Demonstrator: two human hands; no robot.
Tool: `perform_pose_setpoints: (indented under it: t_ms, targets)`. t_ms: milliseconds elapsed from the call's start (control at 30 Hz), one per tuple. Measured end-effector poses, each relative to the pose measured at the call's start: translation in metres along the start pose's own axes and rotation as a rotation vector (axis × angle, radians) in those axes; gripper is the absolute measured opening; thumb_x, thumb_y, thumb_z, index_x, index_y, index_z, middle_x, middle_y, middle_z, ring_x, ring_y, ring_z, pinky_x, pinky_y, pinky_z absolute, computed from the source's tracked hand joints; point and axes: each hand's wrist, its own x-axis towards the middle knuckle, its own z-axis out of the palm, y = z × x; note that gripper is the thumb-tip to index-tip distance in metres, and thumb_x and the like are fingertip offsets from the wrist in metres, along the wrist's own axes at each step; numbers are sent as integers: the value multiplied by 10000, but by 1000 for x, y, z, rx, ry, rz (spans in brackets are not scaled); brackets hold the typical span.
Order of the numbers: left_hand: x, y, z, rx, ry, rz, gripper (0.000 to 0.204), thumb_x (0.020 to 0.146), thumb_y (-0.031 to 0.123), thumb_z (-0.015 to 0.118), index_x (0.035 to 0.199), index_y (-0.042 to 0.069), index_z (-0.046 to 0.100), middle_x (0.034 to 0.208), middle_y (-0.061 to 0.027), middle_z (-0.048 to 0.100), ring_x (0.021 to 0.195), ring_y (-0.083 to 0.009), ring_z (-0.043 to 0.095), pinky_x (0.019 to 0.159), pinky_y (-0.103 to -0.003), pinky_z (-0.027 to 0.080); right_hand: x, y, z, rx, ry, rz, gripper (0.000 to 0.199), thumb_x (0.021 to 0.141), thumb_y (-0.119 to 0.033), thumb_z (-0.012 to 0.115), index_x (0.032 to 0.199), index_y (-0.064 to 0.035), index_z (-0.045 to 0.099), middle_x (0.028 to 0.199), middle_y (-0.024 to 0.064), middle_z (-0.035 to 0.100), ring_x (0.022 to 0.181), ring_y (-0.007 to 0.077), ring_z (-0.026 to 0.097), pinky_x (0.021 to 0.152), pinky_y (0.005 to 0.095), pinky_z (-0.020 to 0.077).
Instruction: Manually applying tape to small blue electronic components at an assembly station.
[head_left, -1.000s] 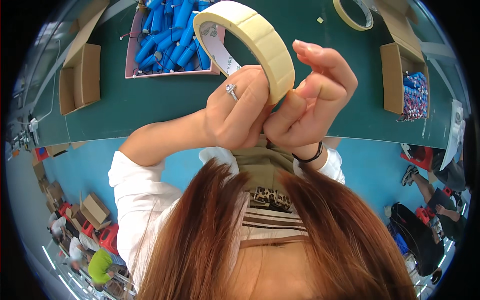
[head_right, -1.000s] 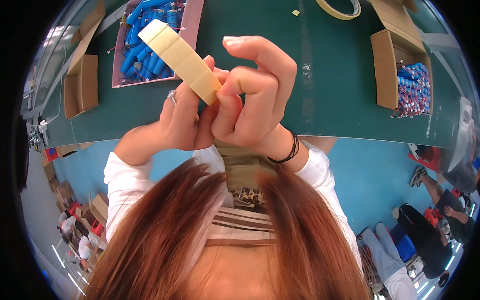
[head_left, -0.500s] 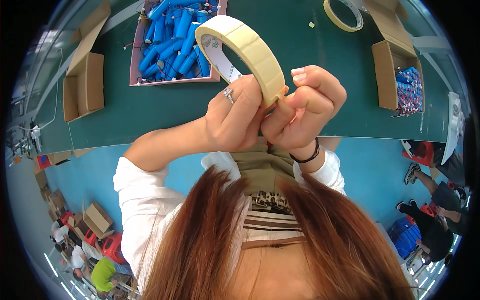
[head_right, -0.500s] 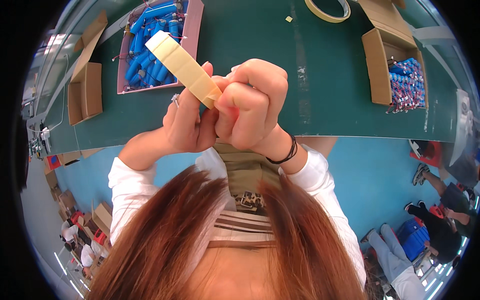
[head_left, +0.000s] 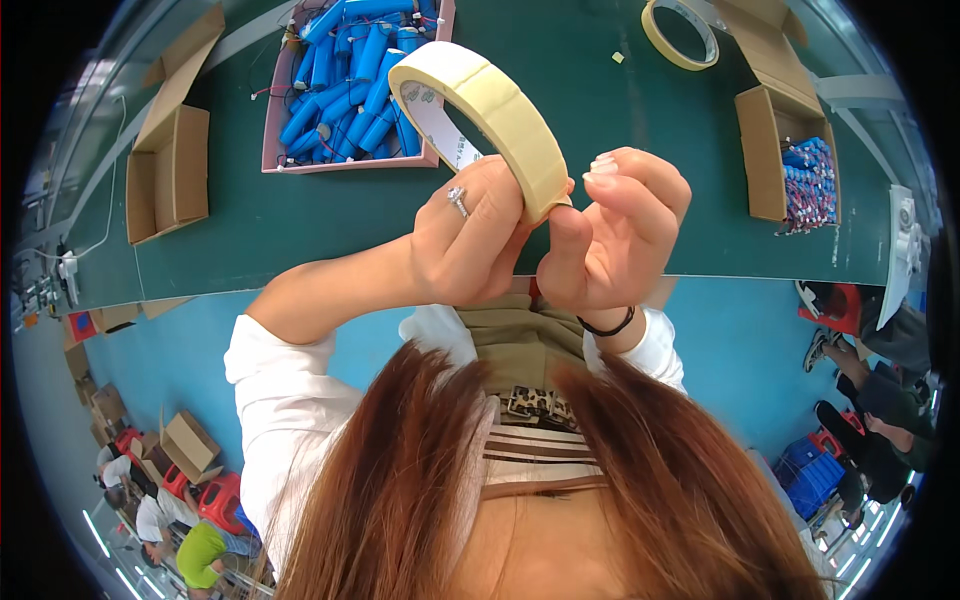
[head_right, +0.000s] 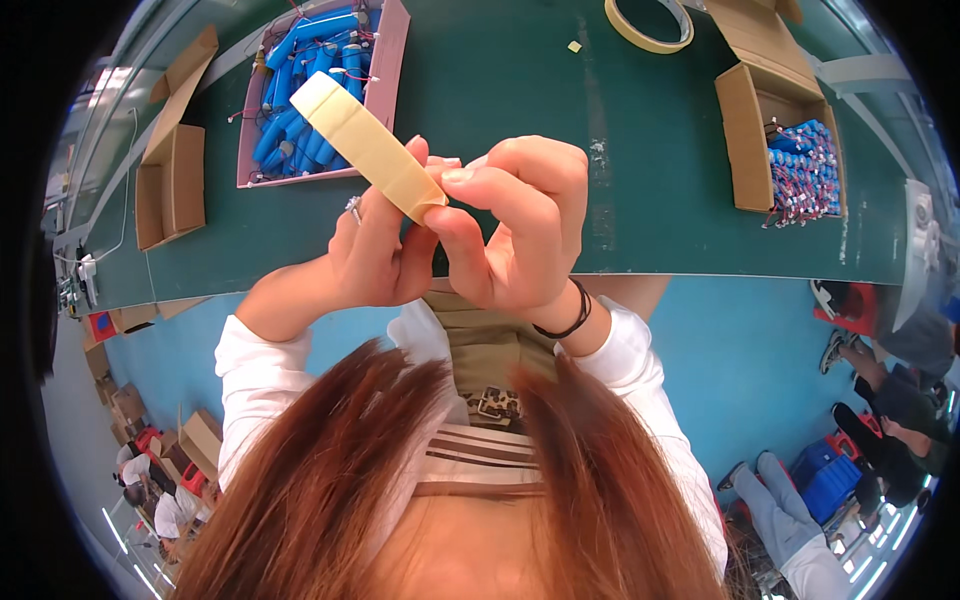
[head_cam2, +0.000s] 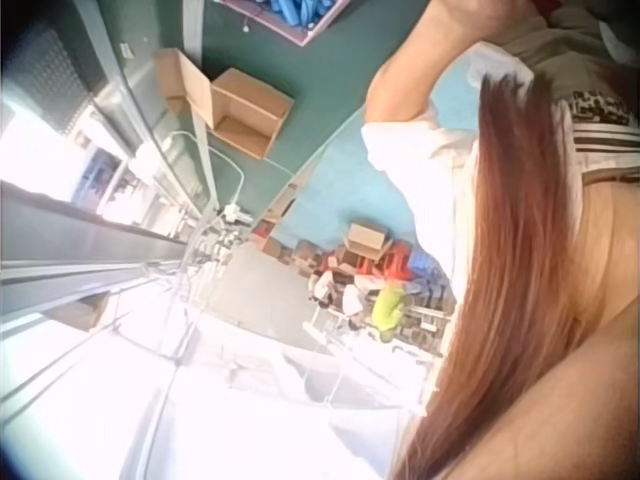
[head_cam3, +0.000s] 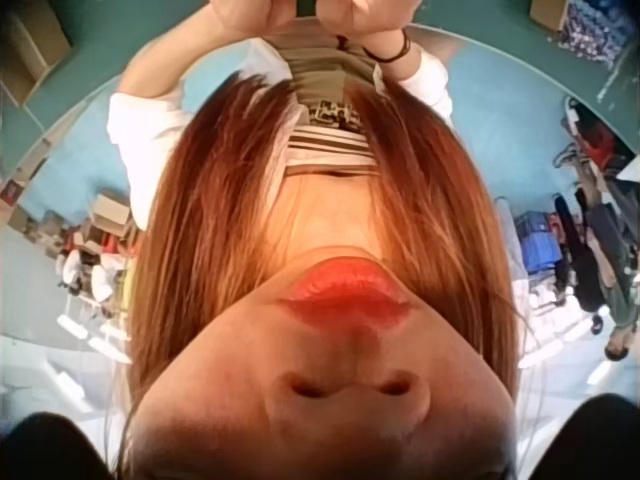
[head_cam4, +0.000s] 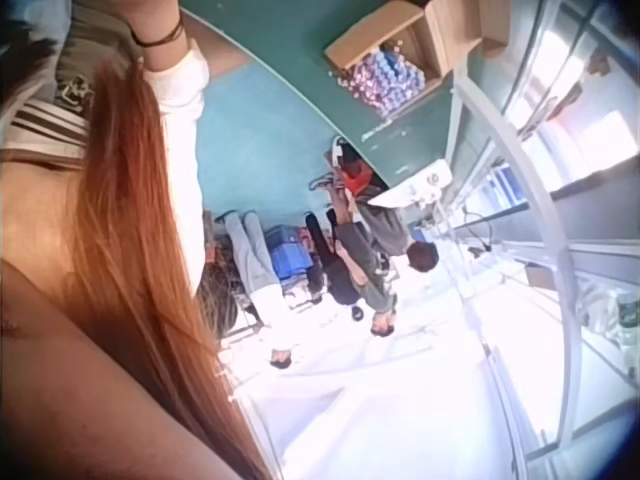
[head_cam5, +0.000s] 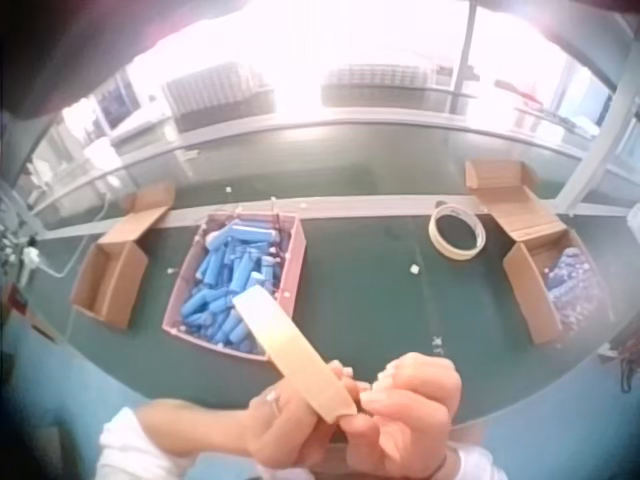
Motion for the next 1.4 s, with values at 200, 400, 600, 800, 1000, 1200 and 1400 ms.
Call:
perform_pose_setpoints:
  t_ms: [200, 400, 600, 800, 1000, 1200, 1400]
  targets:
    - [-3, 1, 0, -18, -17, -17, 385, 607, -176, 554, 979, -227, 467, 822, -227, 586, 693, -316, 592, 644, -385, 518, 1, -1, 2, 3, 82, -20, 155, 771, -123, 640, 880, -64, 545, 843, 66, 477, 661, 163, 451, 548, 260, 381]
    - [-7, 0, -7, -17, -138, -15, 470, 724, -163, 484, 1167, -204, 334, 981, -231, 560, 861, -316, 602, 760, -362, 493, 0, -4, 2, -32, 80, -39, 148, 753, -66, 641, 863, -85, 544, 828, 56, 465, 651, 168, 437, 534, 249, 370]
    - [-5, 2, -9, -48, -177, -42, 454, 725, -163, 480, 1159, -196, 350, 988, -238, 563, 884, -325, 601, 769, -364, 491, 1, -9, -5, -188, -32, -42, 137, 834, -153, 569, 830, -62, 467, 831, 81, 462, 707, 177, 456, 592, 275, 427]
    - [-3, 1, -5, -136, -213, -39, 347, 740, -172, 444, 1084, -193, 407, 962, -247, 570, 862, -322, 610, 775, -350, 493, -5, -16, -17, -210, -78, 7, 135, 846, -150, 542, 817, -56, 449, 834, 91, 459, 708, 186, 459, 596, 272, 421]
    - [-5, -2, 1, -86, -186, -239, 317, 746, -159, 478, 1062, -152, 454, 909, -193, 593, 824, -304, 615, 769, -353, 490, -16, -23, -35, -83, -19, -10, 140, 828, -93, 483, 742, -85, 373, 783, 81, 450, 672, 195, 438, 622, 307, 425]
    - [4, -11, 17, 85, -531, 26, 445, 657, -106, 530, 1097, -127, 470, 828, -163, 560, 753, -296, 565, 742, -393, 475, -9, 2, -83, 34, 260, 384, 91, 807, 49, 507, 827, -29, 464, 828, 91, 519, 721, 142, 473, 619, 232, 414]
    - [17, -11, 24, 177, -555, 147, 392, 680, -27, 571, 1066, -69, 522, 905, -139, 571, 806, -265, 561, 780, -391, 468, 15, 46, -160, -15, 522, 508, 180, 761, 45, 619, 891, -8, 506, 808, 38, 536, 713, 72, 492, 657, 183, 408]
